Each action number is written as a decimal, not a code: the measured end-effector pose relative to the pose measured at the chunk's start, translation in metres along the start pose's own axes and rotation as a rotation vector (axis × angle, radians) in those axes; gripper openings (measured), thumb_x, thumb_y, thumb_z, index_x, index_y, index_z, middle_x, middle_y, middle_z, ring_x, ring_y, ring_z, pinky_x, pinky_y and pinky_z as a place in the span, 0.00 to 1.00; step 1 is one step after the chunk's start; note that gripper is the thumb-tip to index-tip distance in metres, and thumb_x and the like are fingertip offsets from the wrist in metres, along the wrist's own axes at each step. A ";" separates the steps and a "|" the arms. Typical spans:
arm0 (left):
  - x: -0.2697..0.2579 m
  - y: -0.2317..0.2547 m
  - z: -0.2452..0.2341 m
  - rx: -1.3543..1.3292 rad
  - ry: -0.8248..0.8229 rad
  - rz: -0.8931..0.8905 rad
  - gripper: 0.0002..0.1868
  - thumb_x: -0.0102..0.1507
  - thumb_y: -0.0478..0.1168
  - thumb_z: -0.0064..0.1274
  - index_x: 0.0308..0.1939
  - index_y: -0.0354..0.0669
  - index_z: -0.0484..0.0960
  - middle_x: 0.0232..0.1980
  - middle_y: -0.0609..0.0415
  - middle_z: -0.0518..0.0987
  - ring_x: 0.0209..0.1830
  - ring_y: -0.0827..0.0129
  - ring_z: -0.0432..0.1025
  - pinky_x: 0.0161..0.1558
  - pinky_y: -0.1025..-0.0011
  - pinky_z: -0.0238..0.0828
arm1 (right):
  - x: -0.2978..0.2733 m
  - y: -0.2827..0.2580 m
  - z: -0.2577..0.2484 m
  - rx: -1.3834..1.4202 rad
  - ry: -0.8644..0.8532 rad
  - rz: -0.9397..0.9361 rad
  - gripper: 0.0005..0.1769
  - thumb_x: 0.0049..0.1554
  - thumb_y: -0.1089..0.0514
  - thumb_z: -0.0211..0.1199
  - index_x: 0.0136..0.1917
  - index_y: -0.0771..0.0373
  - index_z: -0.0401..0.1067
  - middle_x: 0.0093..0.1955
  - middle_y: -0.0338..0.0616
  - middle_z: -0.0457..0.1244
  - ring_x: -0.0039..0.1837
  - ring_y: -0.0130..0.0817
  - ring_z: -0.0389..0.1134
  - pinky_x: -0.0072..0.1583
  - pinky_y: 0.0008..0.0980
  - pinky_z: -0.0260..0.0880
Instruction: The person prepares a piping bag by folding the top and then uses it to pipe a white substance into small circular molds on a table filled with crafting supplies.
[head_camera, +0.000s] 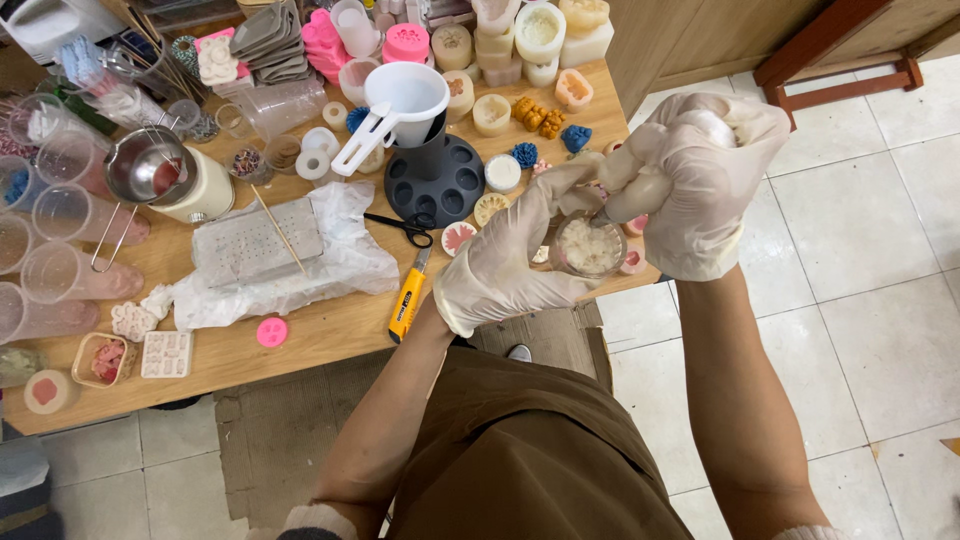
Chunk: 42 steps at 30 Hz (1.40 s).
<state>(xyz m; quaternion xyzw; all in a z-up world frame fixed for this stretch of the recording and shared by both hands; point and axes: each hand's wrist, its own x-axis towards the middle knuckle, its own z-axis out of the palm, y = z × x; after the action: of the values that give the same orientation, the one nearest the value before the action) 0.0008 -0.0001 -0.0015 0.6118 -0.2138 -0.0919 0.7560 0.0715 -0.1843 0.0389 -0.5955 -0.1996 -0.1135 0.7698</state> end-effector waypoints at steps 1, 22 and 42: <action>0.000 0.000 0.000 0.022 0.003 0.002 0.54 0.54 0.34 0.67 0.81 0.38 0.53 0.74 0.48 0.67 0.77 0.63 0.64 0.78 0.66 0.60 | 0.000 0.000 0.001 -0.009 0.018 0.006 0.17 0.55 0.74 0.49 0.27 0.65 0.56 0.26 0.41 0.54 0.27 0.23 0.48 0.32 0.26 0.48; -0.019 -0.012 -0.006 0.081 0.082 -0.057 0.52 0.56 0.31 0.66 0.80 0.36 0.54 0.72 0.49 0.68 0.76 0.67 0.63 0.77 0.69 0.59 | -0.009 -0.017 -0.002 -0.073 -0.028 -0.056 0.16 0.56 0.72 0.51 0.27 0.69 0.60 0.26 0.46 0.56 0.28 0.27 0.52 0.36 0.26 0.53; -0.028 -0.037 -0.017 0.121 0.146 -0.147 0.52 0.56 0.32 0.66 0.80 0.36 0.55 0.71 0.49 0.69 0.74 0.68 0.64 0.76 0.69 0.59 | -0.002 -0.030 0.002 -0.315 -0.124 -0.366 0.14 0.51 0.74 0.54 0.26 0.67 0.62 0.26 0.47 0.58 0.29 0.28 0.54 0.34 0.27 0.54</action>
<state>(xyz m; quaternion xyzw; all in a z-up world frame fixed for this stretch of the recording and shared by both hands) -0.0125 0.0175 -0.0459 0.6754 -0.1178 -0.0892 0.7225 0.0571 -0.1901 0.0653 -0.6681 -0.3305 -0.2440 0.6204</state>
